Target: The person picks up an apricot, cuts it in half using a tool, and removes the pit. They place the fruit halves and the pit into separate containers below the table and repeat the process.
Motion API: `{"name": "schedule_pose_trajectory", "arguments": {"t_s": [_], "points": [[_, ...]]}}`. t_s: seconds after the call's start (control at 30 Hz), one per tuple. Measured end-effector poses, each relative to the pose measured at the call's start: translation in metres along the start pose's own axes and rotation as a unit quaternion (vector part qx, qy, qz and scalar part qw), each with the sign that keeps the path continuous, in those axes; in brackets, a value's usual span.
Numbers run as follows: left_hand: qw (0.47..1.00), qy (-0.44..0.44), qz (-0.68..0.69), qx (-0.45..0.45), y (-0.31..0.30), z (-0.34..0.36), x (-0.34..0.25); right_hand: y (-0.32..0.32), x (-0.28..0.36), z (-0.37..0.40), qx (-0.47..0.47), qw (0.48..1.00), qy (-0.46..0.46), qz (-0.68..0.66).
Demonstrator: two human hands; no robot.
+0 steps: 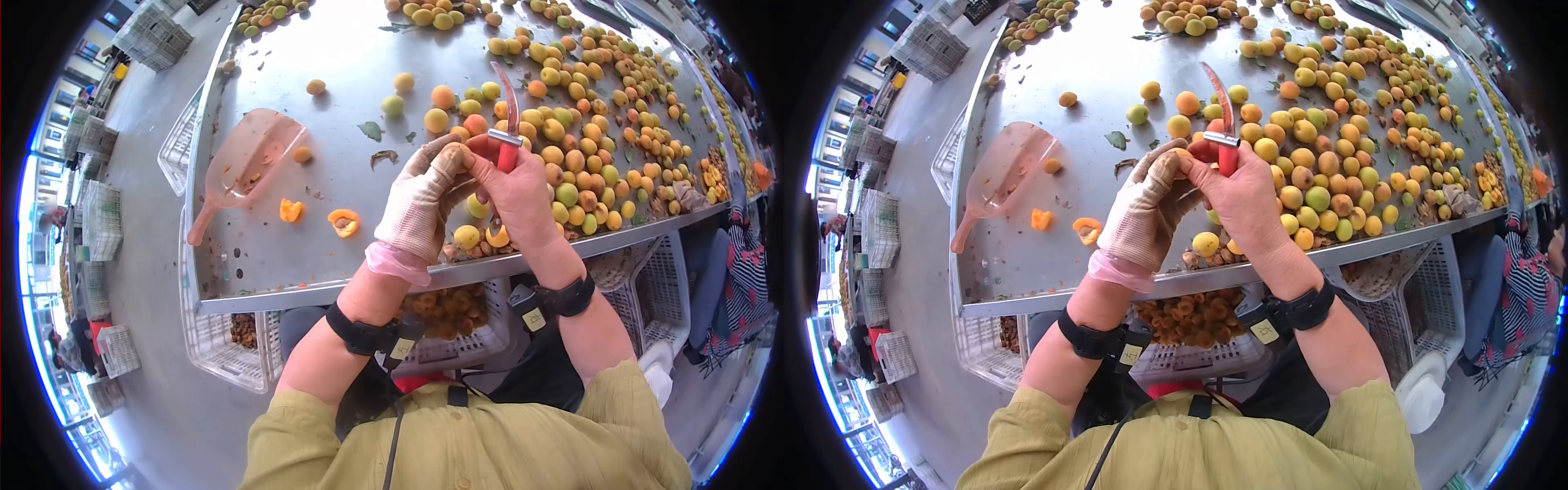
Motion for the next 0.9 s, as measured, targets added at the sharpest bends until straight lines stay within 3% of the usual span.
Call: {"name": "schedule_pose_trajectory", "arguments": {"t_s": [0.1, 0.17, 0.23, 0.3, 0.37, 0.43, 0.5, 0.7, 0.9], "points": [[1.000, -0.002, 0.020, -0.017, -0.007, -0.001, -0.011, 0.009, 0.002, -0.001, 0.012, 0.996, -0.076, 0.050], [0.999, 0.007, 0.039, -0.037, -0.007, -0.002, -0.016, 0.011, 0.007, 0.000, 0.035, 0.996, -0.055, 0.062], [0.996, 0.028, 0.055, -0.065, -0.015, -0.006, -0.020, 0.015, 0.005, -0.002, -0.039, 0.987, -0.153, 0.026], [0.992, 0.027, 0.088, -0.087, -0.017, -0.006, -0.026, 0.012, 0.004, -0.004, -0.040, 0.990, -0.131, 0.027], [0.984, 0.010, 0.144, -0.109, -0.017, -0.007, -0.029, 0.013, -0.008, -0.002, 0.075, 0.996, 0.034, -0.044], [0.983, 0.004, 0.157, -0.096, -0.020, -0.007, -0.029, 0.025, -0.011, 0.003, 0.095, 0.995, 0.023, -0.027], [0.982, -0.002, 0.171, -0.085, -0.021, -0.007, -0.028, 0.035, -0.016, 0.008, 0.163, 0.980, 0.078, -0.079], [0.985, -0.037, 0.159, -0.045, -0.015, -0.005, -0.024, 0.045, -0.019, 0.011, 0.143, 0.986, 0.061, -0.052], [0.991, -0.003, 0.134, -0.021, -0.014, -0.004, -0.019, 0.046, -0.020, 0.010, 0.122, 0.991, 0.043, -0.028]]}}
Point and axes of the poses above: each hand's wrist, its own z-axis away from the middle knuckle, its own y-axis out of the palm, x = y × z, the point moved 2 cm from there along -z, towards the middle knuckle, and after that the axes turned 9 degrees about z, right-handed, at the moved point
